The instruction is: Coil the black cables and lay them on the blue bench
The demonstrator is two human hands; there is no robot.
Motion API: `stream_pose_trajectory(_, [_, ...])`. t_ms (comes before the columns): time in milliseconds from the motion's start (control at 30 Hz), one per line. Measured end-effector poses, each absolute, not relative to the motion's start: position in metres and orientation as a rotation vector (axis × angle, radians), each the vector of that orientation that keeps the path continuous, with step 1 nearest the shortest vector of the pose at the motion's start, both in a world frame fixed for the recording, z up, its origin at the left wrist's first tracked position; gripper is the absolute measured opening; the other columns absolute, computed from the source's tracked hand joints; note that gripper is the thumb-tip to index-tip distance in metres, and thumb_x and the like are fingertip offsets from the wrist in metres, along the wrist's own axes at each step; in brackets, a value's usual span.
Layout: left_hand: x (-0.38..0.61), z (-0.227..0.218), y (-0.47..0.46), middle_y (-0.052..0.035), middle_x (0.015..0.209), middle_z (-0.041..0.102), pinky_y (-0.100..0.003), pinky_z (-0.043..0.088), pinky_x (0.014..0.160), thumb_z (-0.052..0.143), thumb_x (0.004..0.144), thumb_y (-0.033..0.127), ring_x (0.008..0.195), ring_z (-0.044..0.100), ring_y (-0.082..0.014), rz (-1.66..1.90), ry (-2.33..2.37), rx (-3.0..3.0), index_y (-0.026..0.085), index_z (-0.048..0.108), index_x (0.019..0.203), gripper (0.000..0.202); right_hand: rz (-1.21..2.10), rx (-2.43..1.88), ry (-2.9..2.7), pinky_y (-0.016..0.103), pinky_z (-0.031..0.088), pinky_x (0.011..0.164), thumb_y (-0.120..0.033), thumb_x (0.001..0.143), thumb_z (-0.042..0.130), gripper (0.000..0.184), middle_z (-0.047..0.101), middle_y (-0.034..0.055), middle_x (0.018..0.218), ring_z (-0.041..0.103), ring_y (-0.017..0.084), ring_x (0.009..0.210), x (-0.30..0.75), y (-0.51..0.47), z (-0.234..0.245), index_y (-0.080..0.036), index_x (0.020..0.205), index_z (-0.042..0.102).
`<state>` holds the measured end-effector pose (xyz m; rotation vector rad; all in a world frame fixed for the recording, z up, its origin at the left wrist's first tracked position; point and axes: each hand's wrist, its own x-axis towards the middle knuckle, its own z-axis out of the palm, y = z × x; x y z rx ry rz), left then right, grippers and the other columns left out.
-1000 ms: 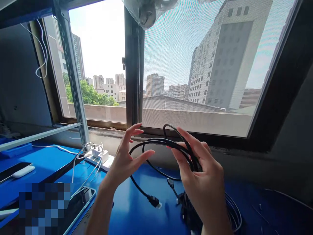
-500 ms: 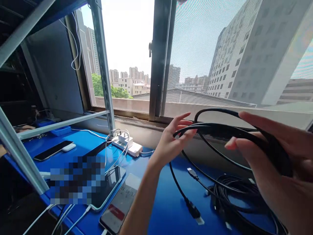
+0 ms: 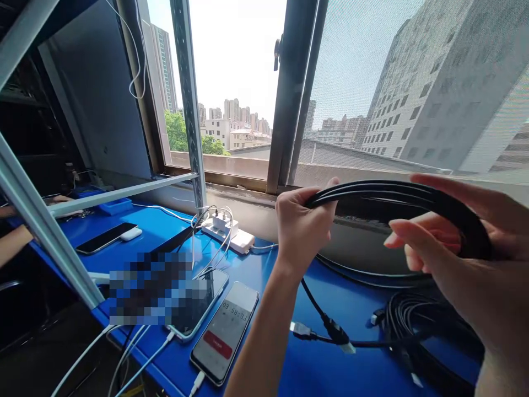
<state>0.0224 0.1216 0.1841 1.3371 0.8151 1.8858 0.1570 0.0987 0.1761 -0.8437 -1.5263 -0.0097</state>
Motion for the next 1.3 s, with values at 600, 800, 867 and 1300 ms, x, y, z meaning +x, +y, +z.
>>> stream_pose_trajectory(600, [0.031, 0.194, 0.127, 0.0088, 0.028, 0.020, -0.017, 0.016, 0.031, 0.053, 0.075, 0.016, 0.027, 0.017, -0.0010, 1.707, 0.611, 0.829, 0.019, 0.023, 0.034, 0.051, 0.113, -0.806, -1.303, 0.018, 0.034, 0.031, -0.045, 0.081, 0.061, 0.030, 0.050, -0.0059, 0.038, 0.043, 0.007, 0.029, 0.141, 0.099, 0.179, -0.019, 0.065, 0.063])
stream_pose_trajectory(800, [0.021, 0.188, 0.129, 0.0096, 0.029, 0.023, -0.018, 0.012, 0.031, 0.058, 0.065, 0.024, 0.028, 0.017, -0.0010, 1.867, 0.758, 1.011, 0.020, 0.027, 0.035, 0.043, 0.057, -0.931, -1.450, 0.019, 0.040, 0.038, -0.043, 0.079, 0.061, 0.026, 0.057, -0.0031, 0.045, 0.052, 0.009, 0.037, 0.149, 0.099, 0.180, -0.019, 0.072, 0.067])
stream_pose_trajectory(867, [0.019, 0.185, 0.129, 0.0095, 0.030, 0.024, -0.018, 0.011, 0.032, 0.060, 0.063, 0.026, 0.030, 0.018, -0.0013, 1.914, 0.863, 1.074, 0.020, 0.030, 0.035, 0.041, 0.030, -0.929, -1.439, 0.019, 0.042, 0.039, -0.041, 0.078, 0.062, 0.022, 0.061, -0.0030, 0.051, 0.055, 0.010, 0.041, 0.150, 0.103, 0.178, -0.020, 0.081, 0.069])
stream_pose_trajectory(1300, [0.032, 0.179, 0.138, 0.0083, 0.029, 0.027, -0.018, 0.020, 0.031, 0.061, 0.064, 0.032, 0.026, 0.028, -0.0038, 1.772, 0.861, 1.205, 0.021, 0.032, 0.036, 0.042, 0.302, -0.714, -1.488, 0.015, 0.022, 0.024, -0.042, 0.081, 0.062, 0.031, 0.043, -0.0092, 0.038, 0.027, 0.003, 0.024, 0.152, 0.091, 0.180, -0.028, 0.107, 0.070])
